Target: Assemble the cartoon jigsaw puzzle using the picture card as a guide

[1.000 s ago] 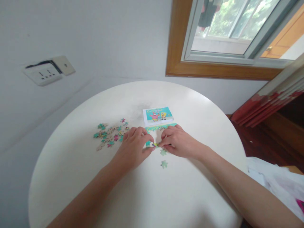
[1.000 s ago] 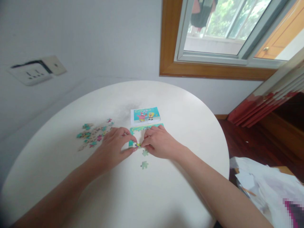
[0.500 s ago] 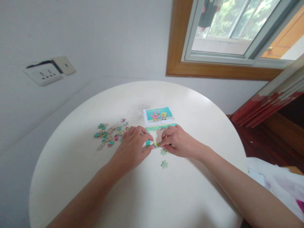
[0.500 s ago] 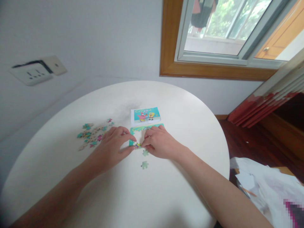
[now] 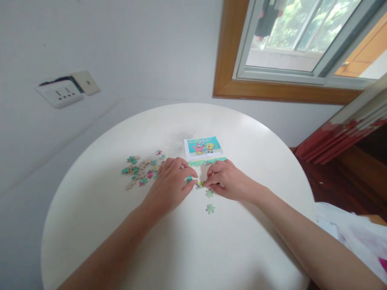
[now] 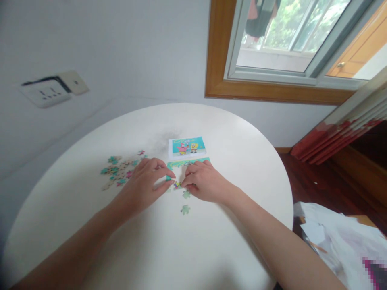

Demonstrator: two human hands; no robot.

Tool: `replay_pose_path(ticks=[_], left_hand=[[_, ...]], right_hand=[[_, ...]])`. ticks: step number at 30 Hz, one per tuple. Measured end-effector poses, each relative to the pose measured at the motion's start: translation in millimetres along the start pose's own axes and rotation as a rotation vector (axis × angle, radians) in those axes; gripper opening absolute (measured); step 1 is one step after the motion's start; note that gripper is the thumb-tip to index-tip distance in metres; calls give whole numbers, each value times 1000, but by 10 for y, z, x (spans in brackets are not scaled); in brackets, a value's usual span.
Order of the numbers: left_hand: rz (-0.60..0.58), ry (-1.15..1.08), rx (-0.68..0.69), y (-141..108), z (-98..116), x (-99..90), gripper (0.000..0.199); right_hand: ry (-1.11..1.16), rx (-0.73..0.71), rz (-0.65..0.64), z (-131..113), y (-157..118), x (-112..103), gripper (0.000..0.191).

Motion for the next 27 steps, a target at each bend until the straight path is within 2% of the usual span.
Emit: replay_pose_path(ticks=[3,8,12,16,20,27], left_hand=[[-48,4,5,-3,-8,37,9],[5,-3,-3,-3,-4,41,9],[-47,-15,-2,-2,2,57,10],[25,-37,-11,3,-29,9,11],[63,-43,-17,0,-71,-16,13],[-43,-58,-7,-13,-36,74,12]], right_hand=[[0,-4,7,-2,1,-4,20],[1,-4,8,13,-2,1,20],[30,-10,20,27,-10,-30,22],[53,14,36,8,-39,-138,20],[26,31,-55,-25,-78,-183,11],[-1,13,-136,-13,-79,-77,12]])
Point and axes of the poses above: each hand's wrist, its own y-axis towards the middle knuckle, its own x-axis out of the palm, z = x × y, the point moved 3 cm from there along y, towards the middle knuckle, and after that the axes turned 5 degrees about -y, right-handed, at the moved point
